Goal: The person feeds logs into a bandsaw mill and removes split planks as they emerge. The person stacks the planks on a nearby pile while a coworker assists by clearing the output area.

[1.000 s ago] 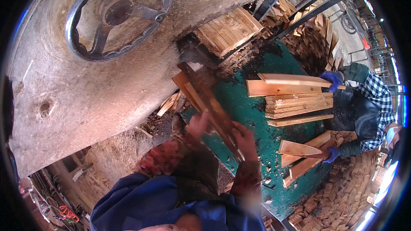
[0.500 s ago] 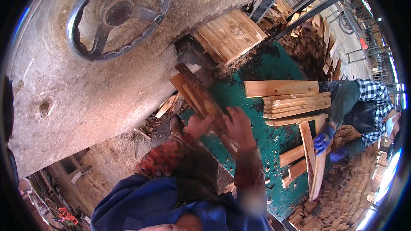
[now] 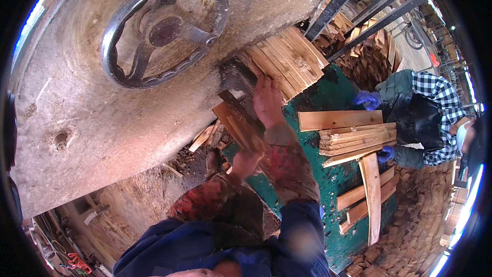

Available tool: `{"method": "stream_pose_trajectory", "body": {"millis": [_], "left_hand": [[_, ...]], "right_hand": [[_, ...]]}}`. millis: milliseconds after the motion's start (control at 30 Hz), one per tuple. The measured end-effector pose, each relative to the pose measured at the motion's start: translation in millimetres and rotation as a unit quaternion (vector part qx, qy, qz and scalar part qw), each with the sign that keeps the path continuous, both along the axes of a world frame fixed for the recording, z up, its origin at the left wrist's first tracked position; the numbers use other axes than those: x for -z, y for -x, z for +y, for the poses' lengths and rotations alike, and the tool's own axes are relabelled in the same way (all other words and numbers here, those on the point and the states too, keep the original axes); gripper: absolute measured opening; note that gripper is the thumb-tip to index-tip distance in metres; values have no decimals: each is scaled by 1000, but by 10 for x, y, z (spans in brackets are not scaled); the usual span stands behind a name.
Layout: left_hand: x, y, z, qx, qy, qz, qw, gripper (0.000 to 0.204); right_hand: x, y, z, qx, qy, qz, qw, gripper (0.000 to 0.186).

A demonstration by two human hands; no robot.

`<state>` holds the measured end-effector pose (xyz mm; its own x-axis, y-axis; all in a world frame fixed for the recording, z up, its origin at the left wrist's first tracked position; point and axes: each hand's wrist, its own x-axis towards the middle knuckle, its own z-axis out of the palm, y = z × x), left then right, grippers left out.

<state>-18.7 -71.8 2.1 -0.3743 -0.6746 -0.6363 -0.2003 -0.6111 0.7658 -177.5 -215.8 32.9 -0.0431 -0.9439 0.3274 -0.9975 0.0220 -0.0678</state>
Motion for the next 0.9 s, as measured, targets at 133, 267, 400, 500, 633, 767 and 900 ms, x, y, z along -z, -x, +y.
{"method": "stream_pose_trajectory", "body": {"millis": [133,267,400,500,633,767,900], "left_hand": [[5,-25,18,-3,-7,2,1000,50],[34,-53,34,-9,7,3,1000,50],[-1,17,38,-2,-2,-1,1000,49],[-24,7,25,-13,5,7,1000,49],[-4,-6,10,-1,4,-11,1000,48],[20,40,48,-16,13,-13,1000,45],[293,11,100,-32,76,-4,997,42]], "right_hand": [[25,64,-76,3,7,55,998,39],[-83,-11,-205,19,-78,0,997,24],[158,216,-198,11,-93,-20,995,15],[204,195,-46,-9,-64,-36,997,14],[120,255,398,9,-62,-88,994,16],[99,421,1013,103,-125,-157,974,18],[3,426,1641,100,-57,-315,942,25]]}}
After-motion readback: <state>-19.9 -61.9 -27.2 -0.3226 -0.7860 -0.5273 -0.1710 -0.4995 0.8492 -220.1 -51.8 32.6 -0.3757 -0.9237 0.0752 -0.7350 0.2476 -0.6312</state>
